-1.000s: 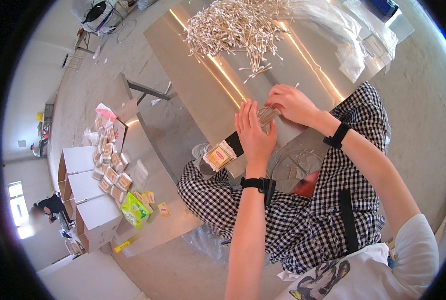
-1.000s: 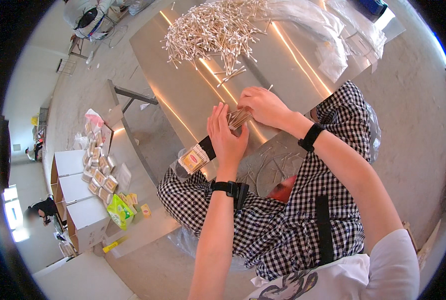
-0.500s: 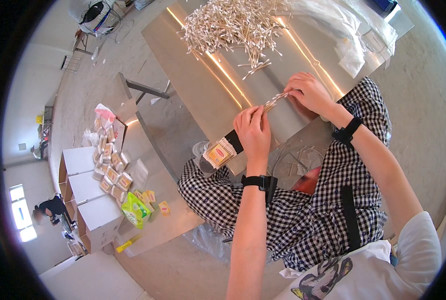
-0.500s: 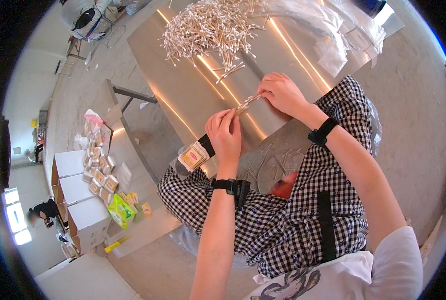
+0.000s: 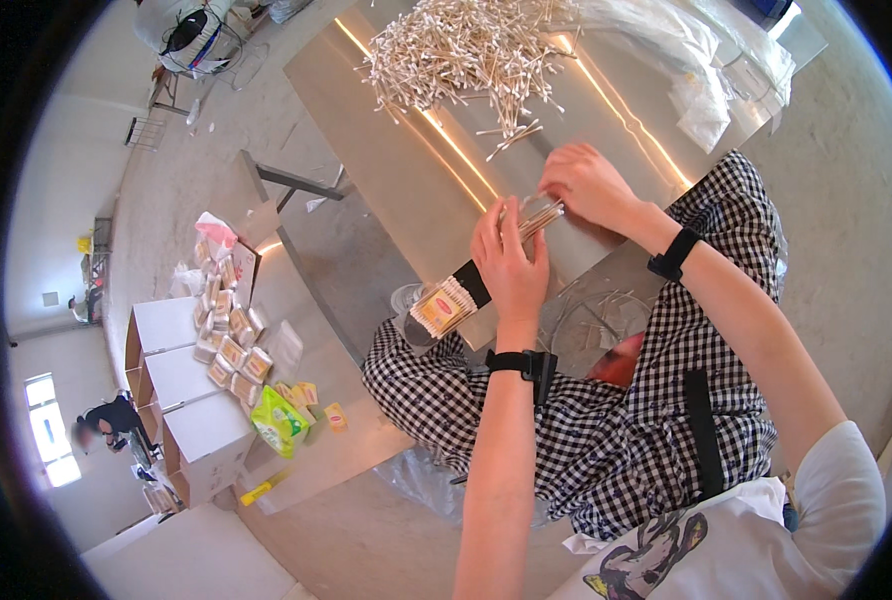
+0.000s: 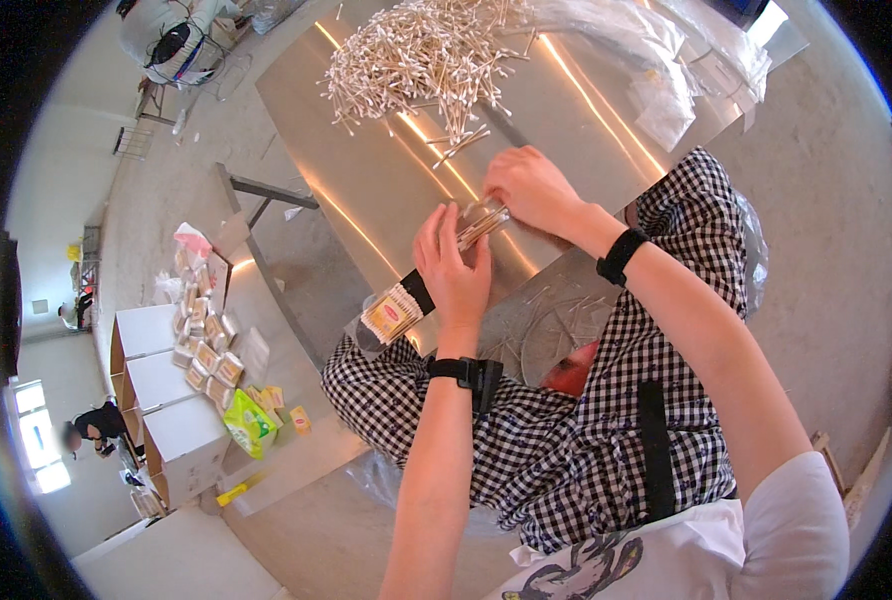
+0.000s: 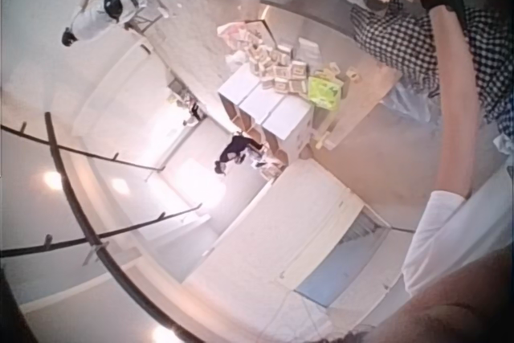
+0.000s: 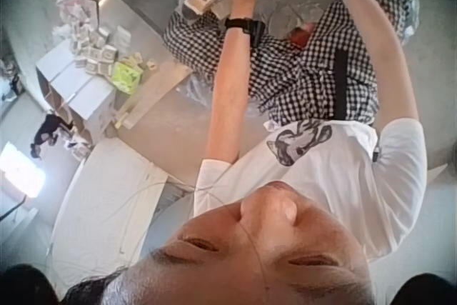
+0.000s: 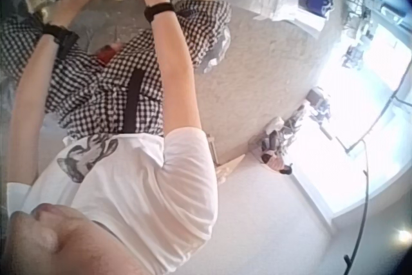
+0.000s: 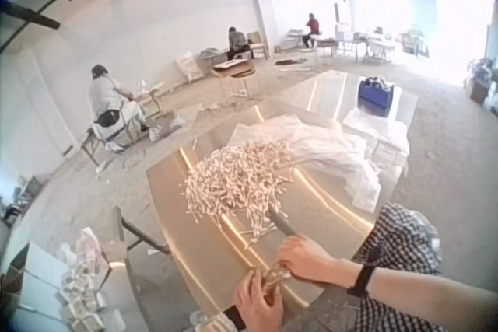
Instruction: The recorder is counting and packing small swabs or cotton-tipped applicators into plastic bags.
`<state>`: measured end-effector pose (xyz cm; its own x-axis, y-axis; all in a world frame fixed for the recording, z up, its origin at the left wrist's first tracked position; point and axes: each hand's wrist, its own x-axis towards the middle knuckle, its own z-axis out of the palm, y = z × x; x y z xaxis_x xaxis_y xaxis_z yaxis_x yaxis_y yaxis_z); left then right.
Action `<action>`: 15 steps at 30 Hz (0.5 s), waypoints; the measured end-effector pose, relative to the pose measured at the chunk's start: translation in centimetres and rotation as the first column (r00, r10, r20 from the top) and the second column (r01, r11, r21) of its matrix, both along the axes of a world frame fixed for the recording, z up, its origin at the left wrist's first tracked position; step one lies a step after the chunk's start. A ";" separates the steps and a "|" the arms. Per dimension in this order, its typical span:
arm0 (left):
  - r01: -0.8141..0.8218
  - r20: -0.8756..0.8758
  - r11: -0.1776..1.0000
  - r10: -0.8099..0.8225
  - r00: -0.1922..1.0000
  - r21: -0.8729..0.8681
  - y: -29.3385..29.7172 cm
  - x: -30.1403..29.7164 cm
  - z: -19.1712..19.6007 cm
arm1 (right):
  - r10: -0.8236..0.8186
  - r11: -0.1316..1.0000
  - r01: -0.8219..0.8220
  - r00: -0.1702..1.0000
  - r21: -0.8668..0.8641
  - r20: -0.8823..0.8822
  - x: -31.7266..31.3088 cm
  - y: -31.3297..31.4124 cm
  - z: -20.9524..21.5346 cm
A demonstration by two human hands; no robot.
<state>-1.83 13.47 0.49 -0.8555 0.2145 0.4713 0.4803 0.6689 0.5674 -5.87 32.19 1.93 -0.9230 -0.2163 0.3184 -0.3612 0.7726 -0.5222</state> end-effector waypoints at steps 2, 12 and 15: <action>-0.055 -0.024 0.998 0.056 0.998 0.024 0.2 0.0 0.3 | 0.106 0.994 -0.106 0.994 0.004 0.026 0.9 -1.2 0.4; -0.062 0.091 0.992 0.052 0.994 0.111 -0.1 -0.2 0.3 | 0.031 0.997 -0.032 0.999 -0.069 -0.012 2.9 -1.1 -0.2; -0.077 0.158 0.989 0.057 0.986 0.125 -0.2 -0.1 0.1 | 0.017 0.999 -0.018 0.999 -0.041 -0.037 2.2 -0.2 -0.3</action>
<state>-1.96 13.22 0.55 -0.9301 0.0993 0.3537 0.3374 0.6120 0.7153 -3.64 31.96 1.62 -0.9068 -0.2180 0.3607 -0.3937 0.7438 -0.5402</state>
